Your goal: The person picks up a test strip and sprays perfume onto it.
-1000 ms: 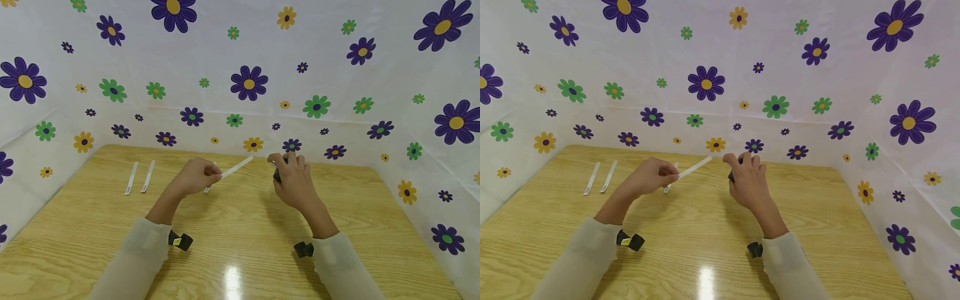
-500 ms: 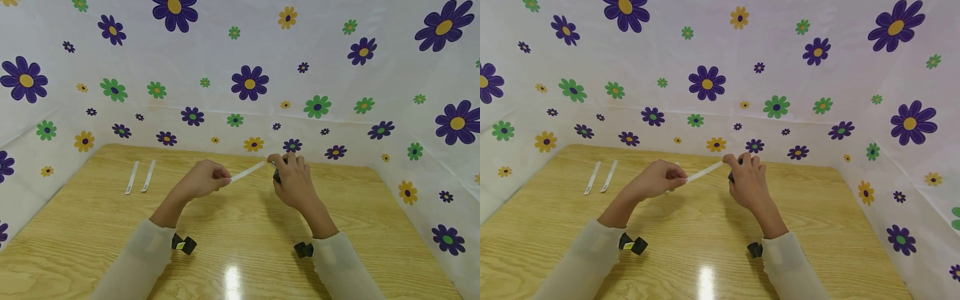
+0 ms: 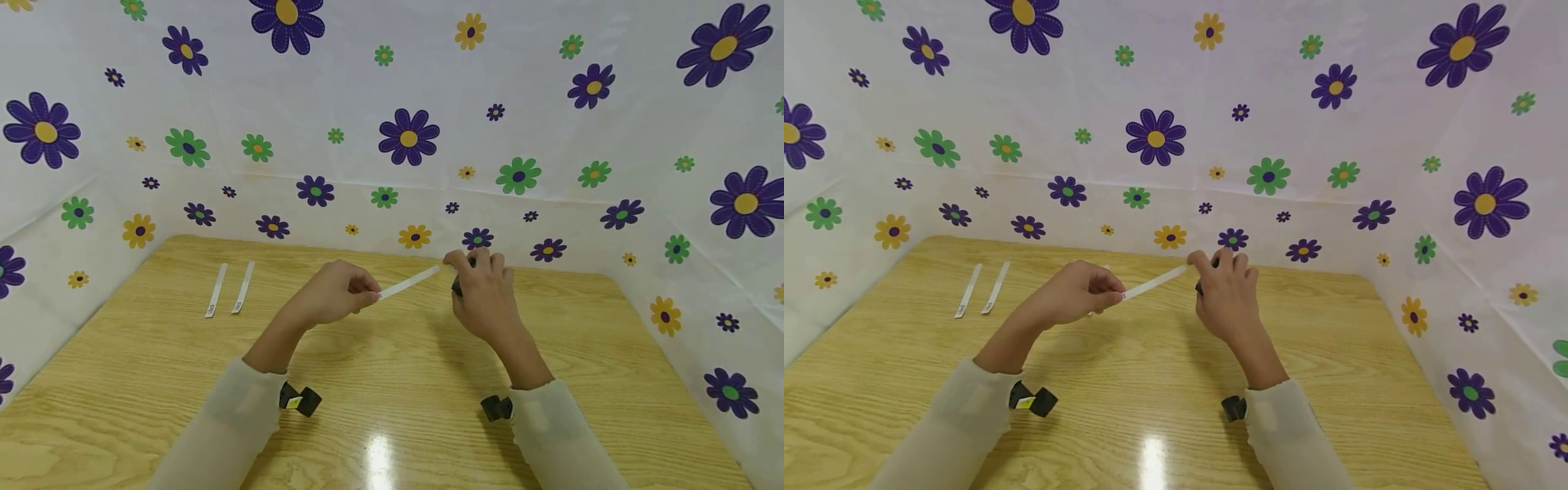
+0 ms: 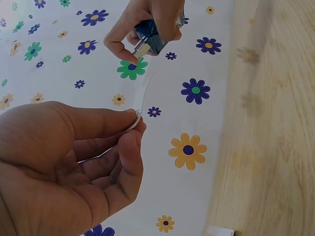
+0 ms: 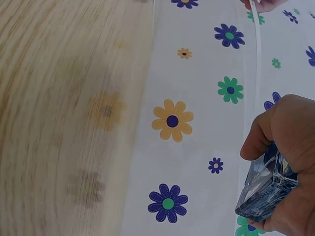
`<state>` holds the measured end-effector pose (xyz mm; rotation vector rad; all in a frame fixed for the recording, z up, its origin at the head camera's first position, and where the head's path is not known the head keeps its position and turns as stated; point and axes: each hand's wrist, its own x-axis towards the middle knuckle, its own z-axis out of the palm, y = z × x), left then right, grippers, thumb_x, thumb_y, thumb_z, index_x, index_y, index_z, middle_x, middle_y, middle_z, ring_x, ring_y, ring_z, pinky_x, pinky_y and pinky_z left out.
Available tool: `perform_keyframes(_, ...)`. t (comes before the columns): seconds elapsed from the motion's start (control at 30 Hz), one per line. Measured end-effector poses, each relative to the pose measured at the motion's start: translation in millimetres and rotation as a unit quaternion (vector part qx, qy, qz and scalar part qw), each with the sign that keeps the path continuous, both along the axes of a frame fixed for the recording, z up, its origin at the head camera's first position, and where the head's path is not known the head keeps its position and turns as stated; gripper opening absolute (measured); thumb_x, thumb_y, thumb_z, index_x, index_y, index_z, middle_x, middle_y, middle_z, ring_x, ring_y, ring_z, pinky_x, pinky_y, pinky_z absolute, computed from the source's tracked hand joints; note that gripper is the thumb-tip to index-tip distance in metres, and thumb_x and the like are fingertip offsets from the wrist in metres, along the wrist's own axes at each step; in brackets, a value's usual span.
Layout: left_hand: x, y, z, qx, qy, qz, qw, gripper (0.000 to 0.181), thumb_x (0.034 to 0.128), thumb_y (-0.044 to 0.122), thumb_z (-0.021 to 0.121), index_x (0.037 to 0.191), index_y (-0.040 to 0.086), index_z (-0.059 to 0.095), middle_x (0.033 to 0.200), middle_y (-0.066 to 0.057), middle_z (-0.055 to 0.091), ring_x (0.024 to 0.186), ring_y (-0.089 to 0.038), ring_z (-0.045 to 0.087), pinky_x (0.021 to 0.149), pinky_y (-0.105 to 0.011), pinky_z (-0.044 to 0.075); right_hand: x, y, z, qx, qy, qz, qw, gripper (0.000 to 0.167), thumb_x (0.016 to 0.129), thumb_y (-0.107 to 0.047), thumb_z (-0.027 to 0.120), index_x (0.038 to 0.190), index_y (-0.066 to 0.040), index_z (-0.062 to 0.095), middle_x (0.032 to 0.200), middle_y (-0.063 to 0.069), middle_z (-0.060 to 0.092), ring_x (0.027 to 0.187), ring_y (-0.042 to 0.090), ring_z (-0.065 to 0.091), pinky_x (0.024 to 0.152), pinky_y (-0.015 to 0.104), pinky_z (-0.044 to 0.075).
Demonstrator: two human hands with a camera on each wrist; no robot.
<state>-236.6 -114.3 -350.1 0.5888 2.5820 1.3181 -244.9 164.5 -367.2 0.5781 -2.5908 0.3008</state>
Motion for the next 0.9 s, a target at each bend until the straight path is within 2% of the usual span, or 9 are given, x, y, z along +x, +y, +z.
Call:
perform_keyframes(0.2,1.3,-1.6,1.8,0.004,-0.002,-0.008,1.0000,0.016,0.1013,0.014,0.066,0.106,0.002,0.075,0.090,-0.003,0.071,0.076,-0.021,0.063,0.067,-0.034,0.053,-1.2,1.0,-0.2,-0.002,0.007,-0.002,1.0000,0.048,0.088,-0.002,0.069,0.127,-0.021,0.048,0.122,0.028,0.051,0.099,0.047,0.046,0.073,0.055,0.042)
perform_keyframes(0.43,1.7,-3.3,2.4,0.012,-0.013,-0.014,0.9997,0.014,0.1012,0.015,0.066,0.105,0.005,0.075,0.090,-0.003,0.071,0.076,-0.021,0.062,0.068,-0.034,0.052,-0.4,-0.3,-0.9,-0.004,-0.006,0.004,1.0000,0.047,0.089,-0.001,0.066,0.128,-0.019,0.049,0.122,0.028,0.051,0.098,0.046,0.046,0.074,0.054,0.041)
perform_keyframes(0.67,2.3,-5.4,6.2,0.016,-0.018,-0.015,0.9996,0.011,0.1012,0.014,0.066,0.103,0.008,0.075,0.089,-0.003,0.071,0.076,-0.022,0.061,0.066,-0.034,0.051,-0.5,1.7,-0.2,-0.013,-0.001,0.002,0.9999,0.047,0.087,0.000,0.066,0.127,-0.019,0.050,0.123,0.028,0.052,0.098,0.046,0.046,0.073,0.054,0.041)
perform_keyframes(0.9,2.3,-5.4,7.1,0.021,-0.022,-0.015,0.9994,0.012,0.1013,0.014,0.066,0.103,0.007,0.075,0.087,-0.004,0.070,0.075,-0.021,0.059,0.066,-0.033,0.049,0.4,-1.9,-1.0,0.002,-0.009,0.011,0.9999,0.046,0.088,-0.002,0.067,0.127,-0.019,0.050,0.120,0.026,0.052,0.096,0.045,0.047,0.073,0.054,0.042)
